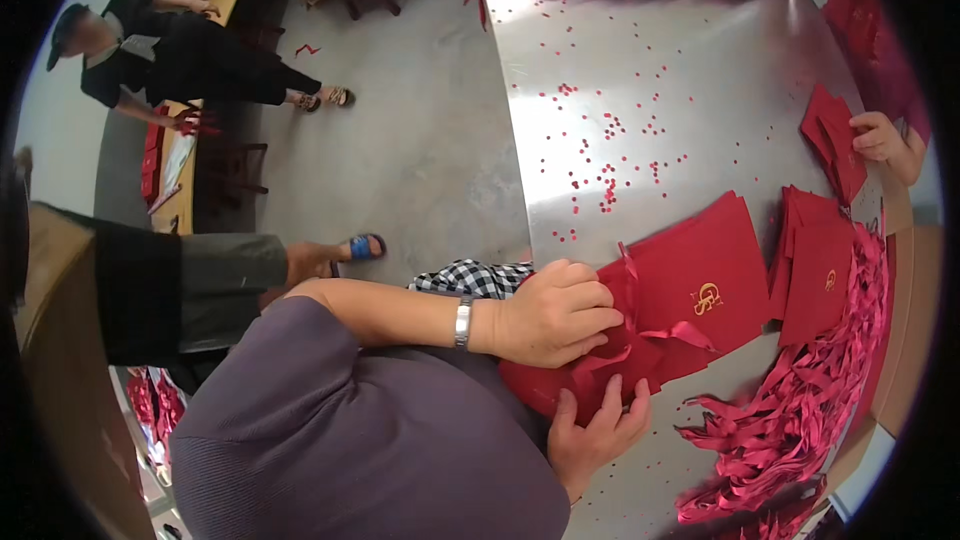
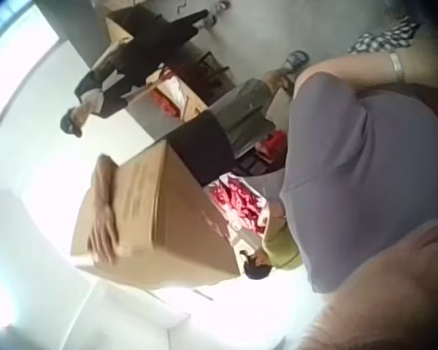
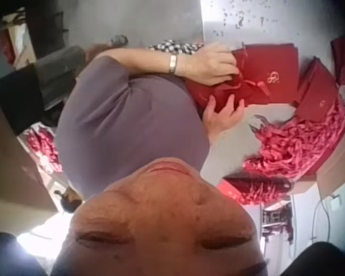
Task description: The person assembles gift bags by threading ribbon handles through the holes on each red pouch and securing them by hand.
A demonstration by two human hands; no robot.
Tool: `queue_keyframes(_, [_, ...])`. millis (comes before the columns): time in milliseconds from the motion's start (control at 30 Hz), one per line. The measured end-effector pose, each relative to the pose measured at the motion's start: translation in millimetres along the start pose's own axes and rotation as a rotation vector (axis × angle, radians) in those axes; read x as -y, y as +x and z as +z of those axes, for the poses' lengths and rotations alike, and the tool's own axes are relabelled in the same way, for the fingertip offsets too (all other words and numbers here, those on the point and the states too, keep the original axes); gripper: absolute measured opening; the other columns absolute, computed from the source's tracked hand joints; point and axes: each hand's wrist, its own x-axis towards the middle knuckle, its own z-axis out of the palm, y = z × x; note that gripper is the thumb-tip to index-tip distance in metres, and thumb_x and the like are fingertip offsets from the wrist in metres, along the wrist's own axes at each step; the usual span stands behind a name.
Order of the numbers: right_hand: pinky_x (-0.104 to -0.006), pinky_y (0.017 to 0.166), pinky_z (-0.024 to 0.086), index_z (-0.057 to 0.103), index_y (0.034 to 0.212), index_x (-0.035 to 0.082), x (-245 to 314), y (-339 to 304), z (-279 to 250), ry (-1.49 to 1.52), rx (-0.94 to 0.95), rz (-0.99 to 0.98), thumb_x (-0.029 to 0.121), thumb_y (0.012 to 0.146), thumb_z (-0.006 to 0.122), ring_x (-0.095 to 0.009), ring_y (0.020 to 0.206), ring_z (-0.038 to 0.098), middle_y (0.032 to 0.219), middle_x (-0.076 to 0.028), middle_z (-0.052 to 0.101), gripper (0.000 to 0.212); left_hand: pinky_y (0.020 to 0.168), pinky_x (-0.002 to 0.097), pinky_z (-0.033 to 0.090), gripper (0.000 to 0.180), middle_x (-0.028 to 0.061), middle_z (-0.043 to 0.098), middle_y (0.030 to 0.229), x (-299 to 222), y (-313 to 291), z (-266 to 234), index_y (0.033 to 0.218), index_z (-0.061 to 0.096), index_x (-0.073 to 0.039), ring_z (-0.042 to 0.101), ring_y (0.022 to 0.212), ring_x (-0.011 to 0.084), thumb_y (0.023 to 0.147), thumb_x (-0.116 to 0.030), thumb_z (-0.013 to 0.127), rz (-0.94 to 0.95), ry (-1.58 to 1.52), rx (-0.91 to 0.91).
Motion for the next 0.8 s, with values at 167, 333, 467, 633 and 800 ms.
queue_keyframes(167, [-0.0543, 0.099, 0.038, 0.058, 0.123, 0.004, 24, 0, 7, -0.026, -0.002, 0.067, 0.038, 0.081, 0.074, -0.043, 0.120, 0.044, 0.135, -0.023, 0.046, 0.056, 0.074, 0.0382, 0.044, 0.035, 0.0053, 0.060, 0.094, 11, -4, -10, 0.097, 0.068, -0.009, 0.057, 0.088, 0.0264, 0.064, -0.013, 0.077, -0.015, 0.019, 0.015])
queue_keyframes(333, [-0.0528, 0.098, 0.037, 0.066, 0.112, 0.009, 13, 4, 7, -0.055, -0.093, -0.012, 0.033, 0.081, 0.074, -0.040, 0.118, 0.045, 0.131, -0.021, 0.050, 0.040, 0.073, 0.0389, 0.045, 0.037, 0.0065, 0.061, 0.092, 15, 6, -3, 0.097, 0.068, -0.008, 0.057, 0.083, 0.0274, 0.062, -0.012, 0.078, 0.014, -0.004, 0.028])
queue_keyframes(467, [-0.0470, 0.093, 0.036, 0.071, 0.102, 0.015, 12, 8, 11, -0.049, -0.145, -0.006, 0.028, 0.075, 0.076, -0.031, 0.113, 0.048, 0.122, -0.011, 0.059, 0.030, 0.076, 0.0396, 0.045, 0.036, 0.0076, 0.061, 0.091, 19, 8, -6, 0.098, 0.068, -0.007, 0.057, 0.082, 0.0283, 0.063, -0.009, 0.077, 0.010, 0.035, 0.106])
queue_keyframes(633, [-0.0421, 0.091, 0.035, 0.070, 0.098, 0.018, 12, 9, 9, -0.059, -0.112, 0.023, 0.041, 0.076, 0.074, -0.021, 0.105, 0.053, 0.116, -0.004, 0.062, 0.032, 0.074, 0.0384, 0.045, 0.035, 0.0088, 0.060, 0.091, 16, 13, -8, 0.099, 0.068, -0.004, 0.056, 0.085, 0.0282, 0.065, -0.003, 0.074, -0.012, -0.014, 0.183])
queue_keyframes(800, [-0.0406, 0.085, 0.035, 0.068, 0.095, 0.018, 28, 16, 2, -0.045, -0.082, 0.055, 0.047, 0.076, 0.072, -0.019, 0.098, 0.052, 0.105, 0.000, 0.060, 0.035, 0.076, 0.0392, 0.045, 0.033, 0.0106, 0.059, 0.090, 16, 18, -19, 0.100, 0.067, -0.001, 0.055, 0.084, 0.0292, 0.067, 0.005, 0.069, -0.096, -0.127, 0.237])
